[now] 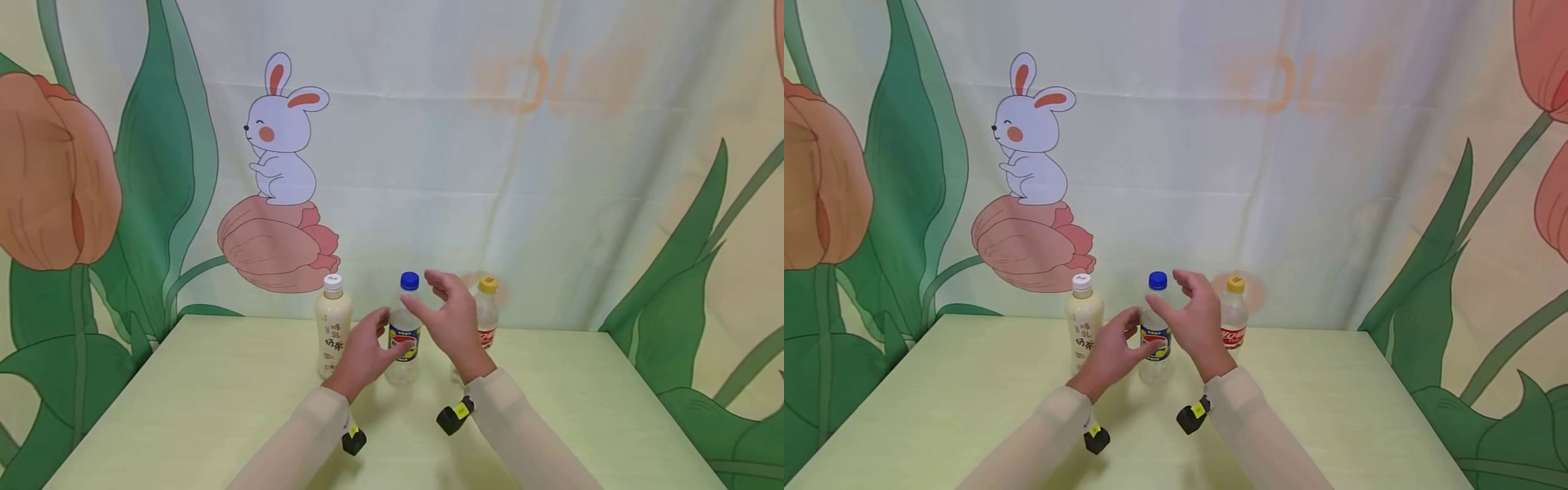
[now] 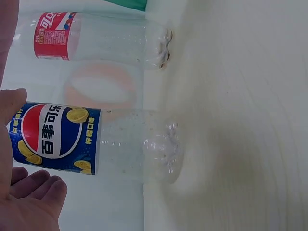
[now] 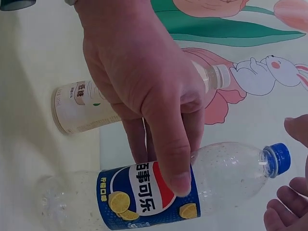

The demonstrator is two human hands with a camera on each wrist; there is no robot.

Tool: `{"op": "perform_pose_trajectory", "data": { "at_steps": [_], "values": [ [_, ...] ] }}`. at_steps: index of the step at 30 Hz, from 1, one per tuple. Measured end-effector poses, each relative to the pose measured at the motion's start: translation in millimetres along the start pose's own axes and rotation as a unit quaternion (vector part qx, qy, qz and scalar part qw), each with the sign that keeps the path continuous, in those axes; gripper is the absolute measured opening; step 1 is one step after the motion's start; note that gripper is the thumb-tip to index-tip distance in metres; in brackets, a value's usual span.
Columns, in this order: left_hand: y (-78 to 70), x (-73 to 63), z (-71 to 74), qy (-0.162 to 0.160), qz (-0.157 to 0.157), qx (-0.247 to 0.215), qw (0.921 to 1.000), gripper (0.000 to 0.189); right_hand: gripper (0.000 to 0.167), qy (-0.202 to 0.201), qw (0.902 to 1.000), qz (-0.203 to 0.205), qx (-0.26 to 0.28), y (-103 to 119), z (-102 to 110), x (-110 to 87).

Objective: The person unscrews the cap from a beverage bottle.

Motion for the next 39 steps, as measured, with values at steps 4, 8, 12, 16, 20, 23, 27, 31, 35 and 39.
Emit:
{"op": "perform_pose_trajectory", "data": {
  "at_steps": [4,8,12,16,20,23,27,31,35,39],
  "values": [
    [-0.8,2.1,-4.1,0.001,0.013,0.002,0.9999,0.065,0.065,-0.007,0.9999,-0.009,-0.011,-0.5,-3.3,4.2],
    [-1.8,3.9,-7.3,0.002,0.024,0.003,0.9997,0.068,0.064,-0.015,0.9996,-0.02,-0.01,-1.3,-6.3,8.3],
    [-0.9,5.2,-10.5,0.004,0.044,0.001,0.999,0.072,0.061,-0.019,0.9993,-0.031,0.006,-1.4,-9.9,12.2],
    [1.5,6.8,-13.6,0.005,0.064,-0.008,0.9979,0.074,0.058,-0.019,0.9989,-0.039,0.016,-0.9,-12.2,14.7],
    [3.4,8.4,-16.1,0.003,0.074,-0.012,0.9972,0.075,0.059,-0.014,0.9986,-0.048,0.02,-1.0,-12.9,15.8],
    [4.5,9.6,-18.1,-0.002,0.077,-0.011,0.9969,0.074,0.06,-0.015,0.9981,-0.058,0.016,-1.7,-13.2,16.6],
    [6.5,10.5,-20.5,-0.007,0.078,-0.014,0.9968,0.072,0.057,-0.021,0.9978,-0.062,0.012,-2.8,-14.2,18.4],
    [8.6,11.0,-22.2,-0.01,0.08,-0.018,0.9966,0.07,0.054,-0.02,0.9978,-0.06,0.02,-3.1,-15.7,20.1],
    [9.6,11.2,-23.3,-0.009,0.086,-0.019,0.9961,0.07,0.053,-0.014,0.9975,-0.063,0.029,-4.0,-17.7,21.5],
    [9.4,11.8,-24.4,-0.007,0.087,-0.018,0.996,0.069,0.051,-0.016,0.997,-0.069,0.03,-4.6,-18.8,22.6]
  ]
}}
Point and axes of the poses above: each hand's wrist, its own x-axis towards the middle knuckle, its own z-axis out of the back of the hand, y = z × x, the point moved 1 cm from there along x, towards the middle knuckle
